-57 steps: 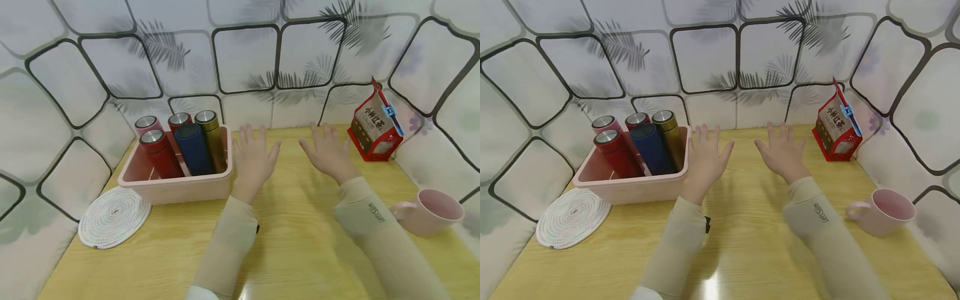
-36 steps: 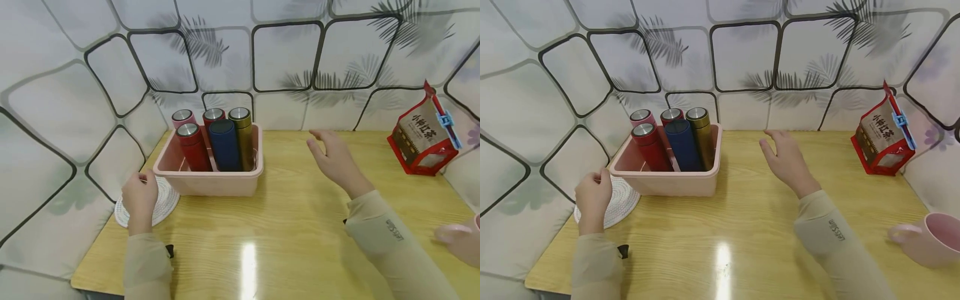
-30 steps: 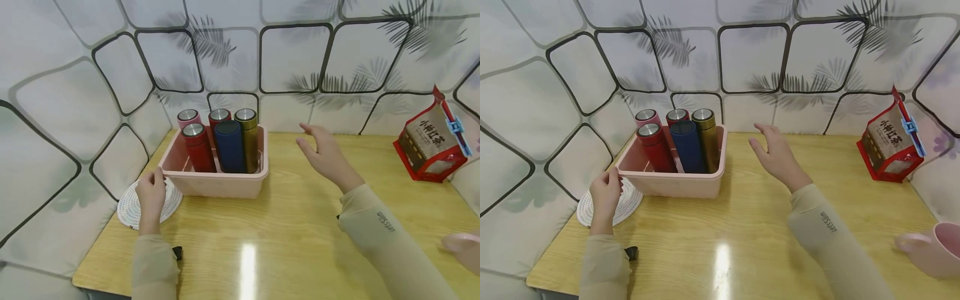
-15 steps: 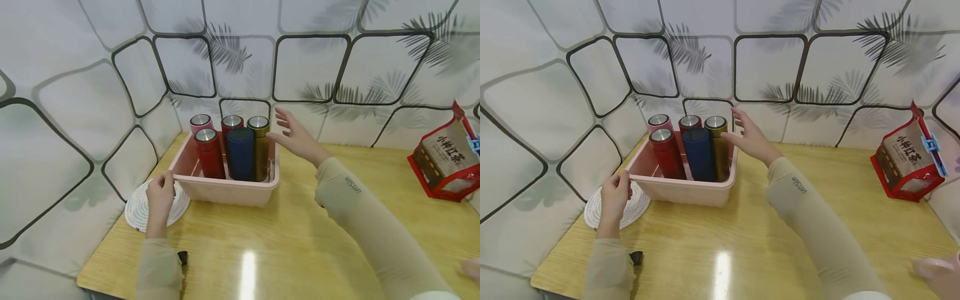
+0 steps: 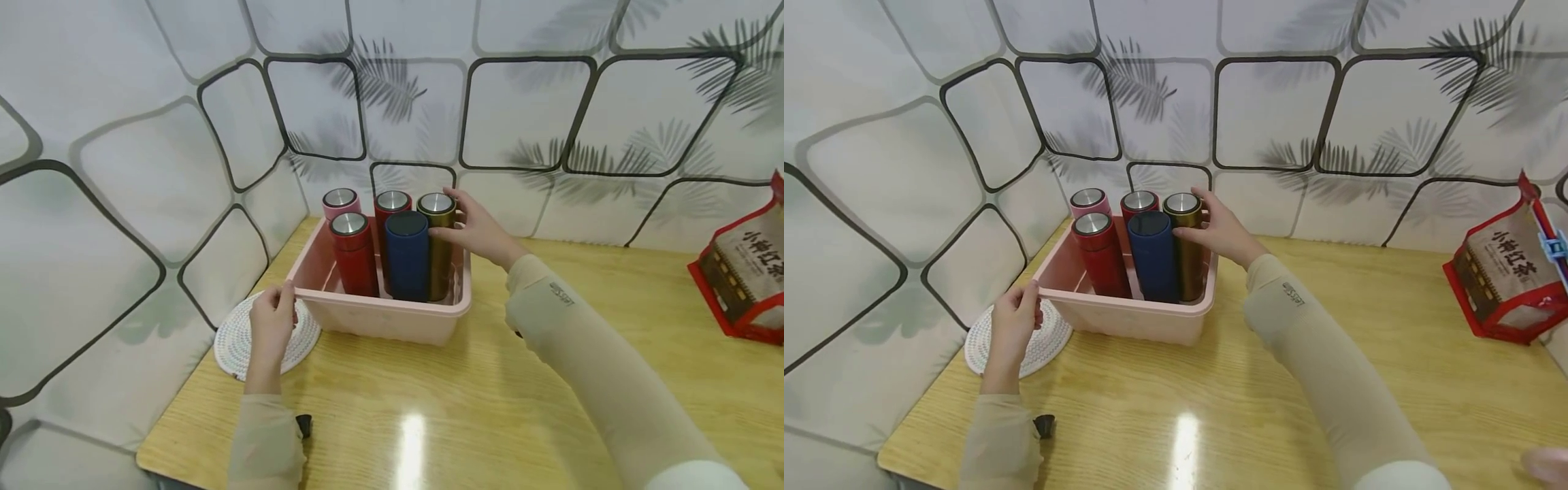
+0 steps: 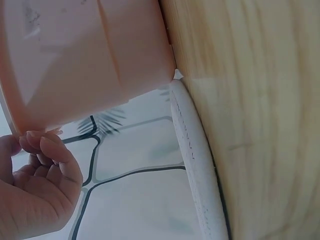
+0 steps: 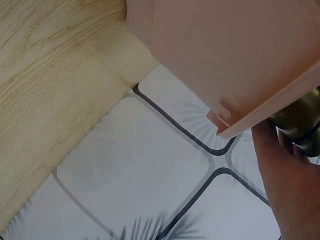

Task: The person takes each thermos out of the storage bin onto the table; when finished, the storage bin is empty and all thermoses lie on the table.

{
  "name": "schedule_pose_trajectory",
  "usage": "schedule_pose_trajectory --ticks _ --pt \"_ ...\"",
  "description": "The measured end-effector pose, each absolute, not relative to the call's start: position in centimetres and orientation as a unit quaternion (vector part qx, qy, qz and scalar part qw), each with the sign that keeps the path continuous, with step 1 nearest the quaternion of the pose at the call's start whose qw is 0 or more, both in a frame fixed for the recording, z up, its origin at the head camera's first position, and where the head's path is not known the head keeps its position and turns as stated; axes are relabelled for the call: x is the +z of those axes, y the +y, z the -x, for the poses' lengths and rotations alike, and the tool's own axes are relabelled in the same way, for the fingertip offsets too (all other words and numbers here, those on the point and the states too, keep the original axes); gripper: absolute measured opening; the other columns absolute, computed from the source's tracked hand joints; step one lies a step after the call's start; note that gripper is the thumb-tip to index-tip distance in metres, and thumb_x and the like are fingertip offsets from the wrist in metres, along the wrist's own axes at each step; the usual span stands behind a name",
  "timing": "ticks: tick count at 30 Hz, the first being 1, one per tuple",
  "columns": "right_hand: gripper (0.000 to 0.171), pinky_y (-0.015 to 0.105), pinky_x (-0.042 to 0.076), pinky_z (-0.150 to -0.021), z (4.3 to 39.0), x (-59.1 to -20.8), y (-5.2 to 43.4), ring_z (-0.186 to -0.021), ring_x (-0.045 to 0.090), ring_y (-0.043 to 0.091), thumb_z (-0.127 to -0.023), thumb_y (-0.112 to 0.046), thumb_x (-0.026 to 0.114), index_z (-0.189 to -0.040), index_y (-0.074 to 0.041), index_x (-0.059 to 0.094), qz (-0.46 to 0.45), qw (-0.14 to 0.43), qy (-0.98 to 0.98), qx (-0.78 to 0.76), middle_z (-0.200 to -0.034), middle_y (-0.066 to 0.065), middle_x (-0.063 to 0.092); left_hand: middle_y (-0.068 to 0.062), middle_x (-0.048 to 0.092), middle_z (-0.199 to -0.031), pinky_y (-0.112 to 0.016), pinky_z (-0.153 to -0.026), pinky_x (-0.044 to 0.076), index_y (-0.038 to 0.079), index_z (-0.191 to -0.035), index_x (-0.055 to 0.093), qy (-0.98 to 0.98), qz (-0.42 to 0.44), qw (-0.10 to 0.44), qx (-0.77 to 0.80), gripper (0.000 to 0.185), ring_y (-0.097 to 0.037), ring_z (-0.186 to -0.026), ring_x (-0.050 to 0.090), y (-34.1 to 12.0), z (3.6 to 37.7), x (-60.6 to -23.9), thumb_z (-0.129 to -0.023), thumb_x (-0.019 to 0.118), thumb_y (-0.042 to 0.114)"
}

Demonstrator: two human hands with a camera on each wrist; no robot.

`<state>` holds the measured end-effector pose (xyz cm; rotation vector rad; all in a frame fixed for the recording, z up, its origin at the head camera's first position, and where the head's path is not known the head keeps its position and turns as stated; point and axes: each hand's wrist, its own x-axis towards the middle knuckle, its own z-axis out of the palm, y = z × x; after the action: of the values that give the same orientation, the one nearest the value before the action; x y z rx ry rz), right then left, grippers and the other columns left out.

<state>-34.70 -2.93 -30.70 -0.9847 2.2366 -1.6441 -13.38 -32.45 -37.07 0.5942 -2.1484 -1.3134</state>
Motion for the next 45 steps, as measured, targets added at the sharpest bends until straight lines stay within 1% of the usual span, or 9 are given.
schedule_pose_trajectory --ticks 3,9,15,21,27,32,38,43,45 --pt "0.075 0.044 0.04 -0.105 34.7 -30.7 -2.8 -0.128 0.047 0.038 -0.088 -0.005 0.074 -0.149 0.0 0.031 0.336 0.078 0.755 -0.557 -0.142 0.018 0.041 -0.003 0.051 -0.055 -0.022 -0.044 0.038 -0.006 -0.084 0.057 -0.802 -0.214 0.274 -0.486 0.042 -0.012 -0.048 0.048 -32.3 13.4 -36.9 -0.104 0.049 0.03" --pt "0.069 0.045 0.045 -0.099 34.2 -30.7 -2.2 -0.119 0.054 0.035 -0.086 -0.007 0.077 -0.144 -0.001 0.04 0.321 0.047 0.772 -0.547 -0.134 0.015 0.05 -0.002 0.051 -0.055 -0.022 -0.044 0.039 -0.005 -0.084 0.057 -0.802 -0.208 0.267 -0.492 0.043 -0.011 -0.048 0.049 -31.9 13.3 -36.8 -0.104 0.049 0.032" --pt "0.066 0.045 0.046 -0.096 33.7 -30.1 -1.3 -0.116 0.057 0.036 -0.086 -0.011 0.078 -0.141 -0.002 0.044 0.321 0.0 0.787 -0.527 -0.132 0.016 0.054 -0.002 0.05 -0.056 -0.022 -0.044 0.04 -0.006 -0.084 0.055 -0.801 -0.203 0.264 -0.497 0.044 -0.008 -0.048 0.048 -31.5 13.2 -36.8 -0.104 0.049 0.034" --pt "0.065 0.04 0.048 -0.091 33.2 -27.6 0.0 -0.114 0.059 0.031 -0.087 -0.016 0.079 -0.142 -0.005 0.045 0.32 -0.029 0.785 -0.529 -0.13 0.011 0.056 -0.004 0.051 -0.057 -0.021 -0.044 0.041 -0.005 -0.084 0.055 -0.799 -0.198 0.262 -0.503 0.044 -0.01 -0.048 0.049 -31.2 13.4 -36.9 -0.104 0.049 0.033" --pt "0.067 0.037 0.045 -0.097 32.4 -24.1 2.0 -0.12 0.055 0.026 -0.088 -0.019 0.078 -0.143 -0.008 0.043 0.303 -0.038 0.78 -0.546 -0.133 0.008 0.055 -0.003 0.051 -0.058 -0.021 -0.046 0.043 -0.006 -0.086 0.055 -0.799 -0.203 0.251 -0.507 0.044 -0.009 -0.049 0.049 -31.1 13.6 -37.1 -0.104 0.049 0.034" --pt "0.063 0.035 0.048 -0.095 31.1 -20.8 4.1 -0.123 0.054 0.024 -0.088 -0.014 0.076 -0.142 -0.008 0.044 0.295 -0.059 0.747 -0.593 -0.133 0.009 0.054 -0.001 0.051 -0.057 -0.021 -0.046 0.043 -0.004 -0.086 0.055 -0.8 -0.205 0.246 -0.507 0.044 -0.007 -0.048 0.049 -31.0 13.8 -37.1 -0.104 0.048 0.035" --pt "0.057 0.023 0.054 -0.082 30.0 -17.5 8.2 -0.117 0.057 0.027 -0.087 -0.002 0.075 -0.137 -0.005 0.048 0.291 -0.085 0.674 -0.674 -0.127 0.013 0.053 -0.001 0.051 -0.058 -0.021 -0.048 0.045 -0.004 -0.088 0.054 -0.8 -0.209 0.234 -0.512 0.045 -0.007 -0.049 0.05 -31.2 13.7 -36.9 -0.104 0.047 0.037" --pt "0.056 0.02 0.053 -0.079 30.4 -17.0 12.7 -0.117 0.057 0.024 -0.087 -0.002 0.073 -0.137 -0.007 0.048 0.245 -0.091 0.676 -0.689 -0.128 0.012 0.051 -0.001 0.051 -0.058 -0.02 -0.049 0.046 -0.004 -0.087 0.054 -0.796 -0.221 0.236 -0.511 0.045 -0.007 -0.05 0.05 -31.7 13.3 -36.7 -0.104 0.046 0.037" --pt "0.058 0.018 0.052 -0.078 30.7 -17.4 14.4 -0.116 0.057 0.022 -0.088 -0.006 0.073 -0.14 -0.01 0.046 0.211 -0.1 0.709 -0.665 -0.129 0.009 0.051 -0.001 0.051 -0.058 -0.02 -0.049 0.046 -0.003 -0.086 0.054 -0.795 -0.227 0.238 -0.509 0.045 -0.007 -0.051 0.05 -31.8 13.2 -36.6 -0.104 0.046 0.037"
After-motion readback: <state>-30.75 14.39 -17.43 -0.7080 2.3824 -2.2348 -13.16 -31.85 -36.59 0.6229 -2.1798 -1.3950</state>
